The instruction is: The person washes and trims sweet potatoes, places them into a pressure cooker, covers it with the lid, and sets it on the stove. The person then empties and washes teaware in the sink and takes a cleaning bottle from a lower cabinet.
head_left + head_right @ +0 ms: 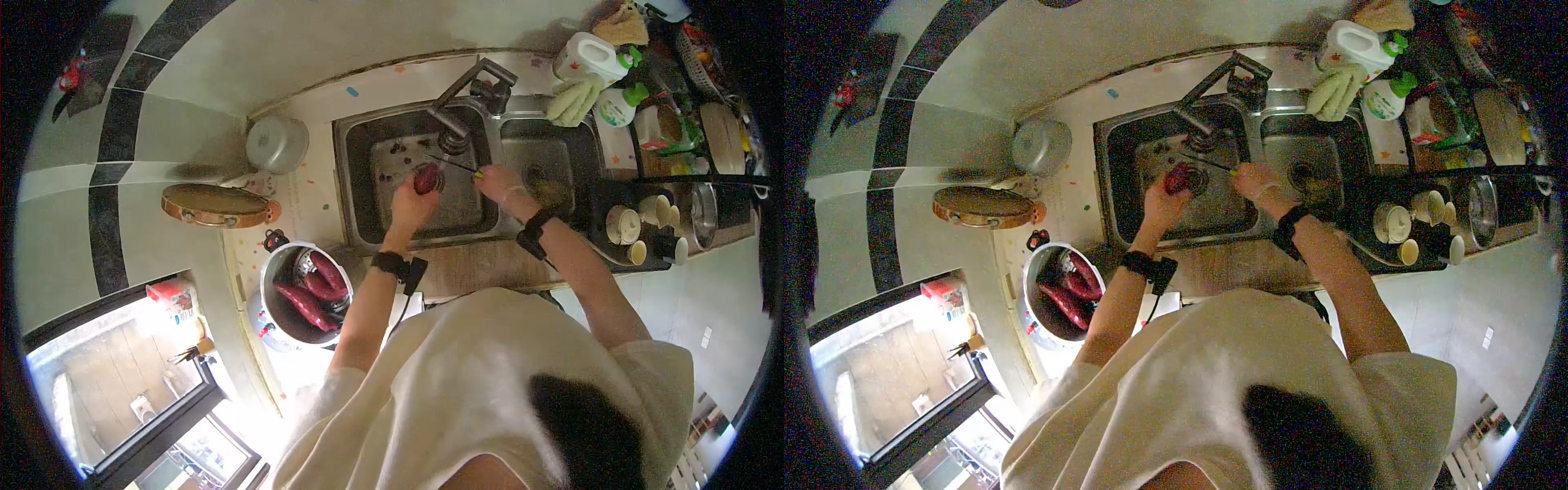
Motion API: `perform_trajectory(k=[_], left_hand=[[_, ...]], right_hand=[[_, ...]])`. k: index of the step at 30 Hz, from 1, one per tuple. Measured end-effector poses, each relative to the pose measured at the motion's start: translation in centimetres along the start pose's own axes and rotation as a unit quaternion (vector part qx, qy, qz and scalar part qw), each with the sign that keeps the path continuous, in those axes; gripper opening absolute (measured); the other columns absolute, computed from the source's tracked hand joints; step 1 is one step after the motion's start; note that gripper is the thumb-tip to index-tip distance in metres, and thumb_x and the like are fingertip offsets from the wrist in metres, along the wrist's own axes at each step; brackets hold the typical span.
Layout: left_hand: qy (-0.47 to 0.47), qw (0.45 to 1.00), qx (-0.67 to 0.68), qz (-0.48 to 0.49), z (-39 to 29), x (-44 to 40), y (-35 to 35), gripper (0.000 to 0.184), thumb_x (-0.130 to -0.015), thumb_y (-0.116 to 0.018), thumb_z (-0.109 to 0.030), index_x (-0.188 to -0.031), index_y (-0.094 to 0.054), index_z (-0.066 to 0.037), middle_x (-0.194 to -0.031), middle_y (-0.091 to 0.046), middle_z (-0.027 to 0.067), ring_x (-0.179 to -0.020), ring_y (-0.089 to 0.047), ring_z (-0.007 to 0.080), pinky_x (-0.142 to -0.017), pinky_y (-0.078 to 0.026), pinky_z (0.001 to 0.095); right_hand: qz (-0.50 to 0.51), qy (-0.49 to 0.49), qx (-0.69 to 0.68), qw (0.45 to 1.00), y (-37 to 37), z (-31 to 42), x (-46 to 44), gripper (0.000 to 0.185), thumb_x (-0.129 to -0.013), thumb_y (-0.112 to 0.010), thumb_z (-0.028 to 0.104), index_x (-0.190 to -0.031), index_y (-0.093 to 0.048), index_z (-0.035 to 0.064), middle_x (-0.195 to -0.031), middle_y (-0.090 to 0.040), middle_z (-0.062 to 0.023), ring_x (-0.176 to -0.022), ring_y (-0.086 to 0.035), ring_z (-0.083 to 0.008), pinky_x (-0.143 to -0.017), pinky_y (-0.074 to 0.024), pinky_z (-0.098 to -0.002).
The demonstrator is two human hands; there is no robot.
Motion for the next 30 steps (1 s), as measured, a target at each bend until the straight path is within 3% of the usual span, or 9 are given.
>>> perform_trajectory(k=[2,7,13,16,20,24,27,29,30], left_hand=[[0.023,0.999,0.032,0.013,0.4,-0.3,0.1,0.038,-0.065,-0.068,-0.020,-0.097,-0.058,-0.002,-0.078,-0.061,0.0156,-0.070,-0.060,0.0289,-0.064,-0.047,0.0390],[-0.051,0.999,0.001,-0.009,-0.4,-0.8,-0.5,0.036,-0.065,-0.067,-0.018,-0.096,-0.058,-0.004,-0.079,-0.062,0.0151,-0.071,-0.060,0.0302,-0.065,-0.048,0.0387],[-0.018,1.000,-0.006,-0.006,-0.1,-0.6,-0.9,0.036,-0.067,-0.068,-0.021,-0.097,-0.058,-0.004,-0.079,-0.062,0.0151,-0.071,-0.060,0.0299,-0.066,-0.047,0.0383],[-0.022,1.000,-0.006,-0.017,-1.6,0.1,0.5,0.035,-0.068,-0.067,-0.021,-0.096,-0.058,-0.002,-0.079,-0.063,0.0137,-0.070,-0.061,0.0282,-0.065,-0.047,0.0386],[0.027,0.994,0.105,-0.013,-1.0,-0.3,0.9,0.037,-0.076,-0.064,-0.022,-0.102,-0.055,0.002,-0.088,-0.062,0.0122,-0.076,-0.061,0.0260,-0.067,-0.049,0.0390],[0.164,0.843,0.499,0.116,2.3,-1.1,-4.2,0.035,-0.078,-0.062,-0.014,-0.111,-0.052,-0.005,-0.094,-0.060,0.0114,-0.086,-0.058,0.0231,-0.080,-0.048,0.0321],[0.225,0.760,0.600,0.108,3.3,-2.2,-6.1,0.028,-0.085,-0.056,-0.021,-0.108,-0.053,-0.005,-0.093,-0.060,0.0109,-0.087,-0.057,0.0234,-0.082,-0.048,0.0335],[0.342,0.656,0.669,0.079,4.4,-2.4,-8.0,0.028,-0.088,-0.051,-0.027,-0.106,-0.053,-0.005,-0.092,-0.060,0.0108,-0.084,-0.057,0.0230,-0.081,-0.049,0.0343],[0.338,0.625,0.696,0.104,4.8,-2.6,-8.9,0.027,-0.089,-0.049,-0.028,-0.103,-0.054,-0.005,-0.091,-0.060,0.0109,-0.082,-0.057,0.0231,-0.079,-0.049,0.0353]], right_hand=[[0.006,0.000,-0.033,0.999,1.9,2.8,1.1,0.034,-0.082,-0.052,0.035,-0.083,-0.062,0.0032,-0.074,-0.061,-0.0183,-0.072,-0.060,-0.0342,-0.064,-0.0483,-0.0440],[-0.029,0.069,-0.016,0.997,2.6,6.9,0.9,0.030,-0.079,-0.054,0.036,-0.082,-0.064,0.0082,-0.074,-0.062,-0.0169,-0.072,-0.061,-0.0352,-0.065,-0.0496,-0.0466],[-0.031,0.076,-0.025,0.996,1.2,4.9,-0.5,0.031,-0.082,-0.054,0.033,-0.080,-0.062,0.0027,-0.074,-0.062,-0.0165,-0.071,-0.060,-0.0339,-0.064,-0.0484,-0.0435],[-0.034,-0.055,-0.083,0.994,-0.7,-1.4,-0.5,0.034,-0.083,-0.051,0.032,-0.081,-0.061,-0.0004,-0.076,-0.060,-0.0190,-0.074,-0.059,-0.0353,-0.066,-0.0476,-0.0439],[0.027,-0.078,-0.067,0.994,0.0,-0.8,0.5,0.037,-0.083,-0.050,0.034,-0.083,-0.060,-0.0010,-0.081,-0.060,-0.0205,-0.077,-0.058,-0.0370,-0.068,-0.0472,-0.0451],[-0.015,-0.040,-0.075,0.996,2.4,2.4,1.1,0.035,-0.081,-0.051,0.037,-0.084,-0.061,0.0030,-0.085,-0.062,-0.0189,-0.081,-0.059,-0.0373,-0.070,-0.0482,-0.0460],[-0.052,0.011,-0.062,0.997,3.1,3.4,2.1,0.033,-0.080,-0.053,0.037,-0.082,-0.061,0.0046,-0.082,-0.062,-0.0173,-0.079,-0.060,-0.0358,-0.069,-0.0486,-0.0460],[-0.071,0.044,-0.033,0.996,3.4,4.0,2.8,0.030,-0.079,-0.055,0.035,-0.081,-0.061,0.0058,-0.079,-0.062,-0.0157,-0.076,-0.060,-0.0343,-0.067,-0.0487,-0.0447],[-0.084,0.059,-0.013,0.995,3.1,4.4,2.9,0.028,-0.079,-0.056,0.034,-0.081,-0.061,0.0061,-0.077,-0.062,-0.0148,-0.073,-0.060,-0.0332,-0.065,-0.0485,-0.0435]])
Point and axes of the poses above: each hand's wrist, its own x-axis away from the middle knuckle, its own y-axis out of the back of the hand, z = x × y, the point moved 9 cm from there along -x, towards the middle knuckle
